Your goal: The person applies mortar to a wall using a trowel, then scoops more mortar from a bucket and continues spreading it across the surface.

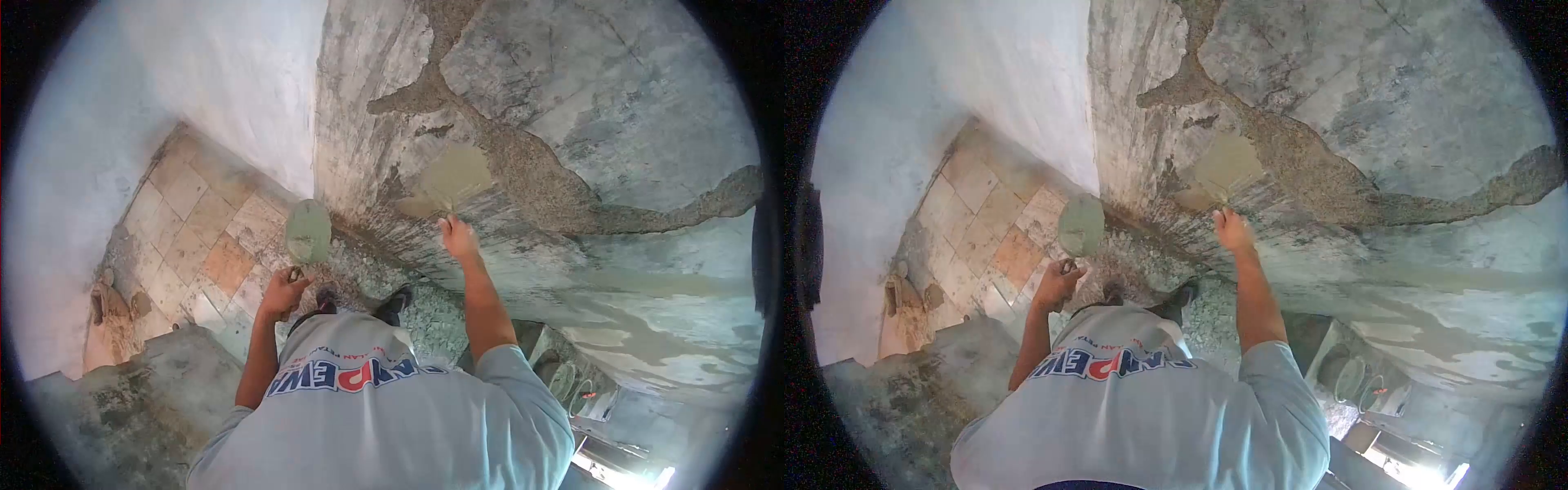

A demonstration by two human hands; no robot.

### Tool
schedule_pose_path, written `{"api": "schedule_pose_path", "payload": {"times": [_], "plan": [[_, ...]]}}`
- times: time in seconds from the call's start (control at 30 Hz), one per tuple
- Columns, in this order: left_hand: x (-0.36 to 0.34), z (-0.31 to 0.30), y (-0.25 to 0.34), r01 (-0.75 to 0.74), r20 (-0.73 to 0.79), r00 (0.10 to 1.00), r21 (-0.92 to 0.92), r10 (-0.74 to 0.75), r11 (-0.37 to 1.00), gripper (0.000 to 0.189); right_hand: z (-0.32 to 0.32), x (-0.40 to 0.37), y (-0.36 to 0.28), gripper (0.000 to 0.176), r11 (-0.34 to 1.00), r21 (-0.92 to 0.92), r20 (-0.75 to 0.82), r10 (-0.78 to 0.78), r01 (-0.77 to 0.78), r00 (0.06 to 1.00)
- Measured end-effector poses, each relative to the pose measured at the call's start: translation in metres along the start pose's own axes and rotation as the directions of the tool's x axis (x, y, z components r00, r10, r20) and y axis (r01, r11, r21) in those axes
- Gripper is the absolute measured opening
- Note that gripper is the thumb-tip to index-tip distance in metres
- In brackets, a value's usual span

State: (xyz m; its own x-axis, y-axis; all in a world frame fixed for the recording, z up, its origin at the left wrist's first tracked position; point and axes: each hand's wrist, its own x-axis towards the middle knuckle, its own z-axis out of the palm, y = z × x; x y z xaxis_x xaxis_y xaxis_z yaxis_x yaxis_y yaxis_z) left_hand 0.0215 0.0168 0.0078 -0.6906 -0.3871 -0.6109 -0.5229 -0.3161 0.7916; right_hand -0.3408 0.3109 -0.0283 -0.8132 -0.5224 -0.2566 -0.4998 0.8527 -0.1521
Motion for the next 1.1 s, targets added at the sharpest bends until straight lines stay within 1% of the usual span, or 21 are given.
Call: {"api": "schedule_pose_path", "payload": {"times": [0.07,0.17,0.27,0.3,0.4,0.43,0.5,0.6,0.67,0.7,0.73,0.8,0.9,1.0,1.1], "plan": [[-0.004,0.005,0.007,0.01,0.004,1.0,0.048,-0.01,0.999,0.024,0.01,0.0,0.013,0.046,0.999,-0.028,-0.133,-0.024,0.02,0.991],[0.001,0.008,0.004,0.026,0.056,0.998,0.043,-0.028,0.999,0.024,0.026,-0.01,0.03,0.046,0.999,-0.024,-0.154,0.02,-0.024,0.988],[0.004,0.015,0.004,0.082,0.084,0.993,-0.004,-0.081,0.997,0.024,0.04,-0.032,0.051,0.044,0.994,0.039,-0.161,0.109,-0.104,0.981],[0.002,0.02,0.009,0.048,0.028,0.998,0.102,-0.051,0.994,0.025,0.026,-0.044,0.047,0.042,0.984,0.051,-0.065,0.176,-0.173,0.982],[0.004,0.023,0.004,0.036,0.045,0.998,0.119,-0.041,0.992,0.024,0.026,-0.065,0.05,0.037,0.969,0.153,-0.103,0.213,-0.196,0.972],[0.007,0.019,0.0,0.054,0.087,0.994,0.058,-0.059,0.997,0.023,0.032,-0.063,0.047,0.036,0.98,0.166,-0.165,0.139,-0.111,0.976],[0.012,0.018,-0.007,0.068,0.088,0.993,0.07,-0.074,0.995,0.023,0.048,-0.058,0.034,0.035,0.984,0.168,-0.284,-0.002,0.052,0.959],[0.004,0.027,0.002,0.077,0.091,0.992,0.061,-0.082,0.995,0.024,0.055,-0.034,-0.007,0.035,0.98,0.192,-0.202,-0.018,0.057,0.979],[0.002,0.026,0.004,0.053,0.1,0.993,0.08,-0.061,0.995,0.023,0.055,-0.019,-0.023,0.036,0.984,0.178,-0.103,0.038,-0.02,0.994],[-0.002,0.03,0.012,0.077,0.079,0.993,0.095,-0.085,0.993,0.022,0.052,-0.012,-0.027,0.036,0.984,0.168,-0.054,0.062,-0.052,0.997],[-0.001,0.029,0.009,0.055,0.102,0.993,0.075,-0.062,0.996,0.023,0.049,-0.007,-0.027,0.037,0.98,0.186,-0.076,0.092,-0.077,0.993],[-0.002,0.024,0.008,0.042,0.091,0.995,0.103,-0.051,0.994,0.024,0.041,-0.001,-0.023,0.039,0.97,0.216,-0.115,0.142,-0.115,0.983],[-0.005,0.025,0.01,0.076,0.06,0.995,0.048,-0.079,0.996,0.025,-0.007,-0.009,-0.015,0.041,0.977,0.212,-0.177,0.036,0.003,0.984],[-0.009,0.022,0.015,0.102,0.04,0.994,0.085,-0.106,0.991,0.025,-0.011,-0.019,-0.007,0.043,0.968,0.25,-0.296,0.079,-0.003,0.952],[-0.009,0.016,0.012,0.087,0.061,0.994,0.047,-0.089,0.995,0.024,-0.029,-0.043,-0.007,0.044,0.924,0.38,-0.335,0.102,0.035,0.937]]}}
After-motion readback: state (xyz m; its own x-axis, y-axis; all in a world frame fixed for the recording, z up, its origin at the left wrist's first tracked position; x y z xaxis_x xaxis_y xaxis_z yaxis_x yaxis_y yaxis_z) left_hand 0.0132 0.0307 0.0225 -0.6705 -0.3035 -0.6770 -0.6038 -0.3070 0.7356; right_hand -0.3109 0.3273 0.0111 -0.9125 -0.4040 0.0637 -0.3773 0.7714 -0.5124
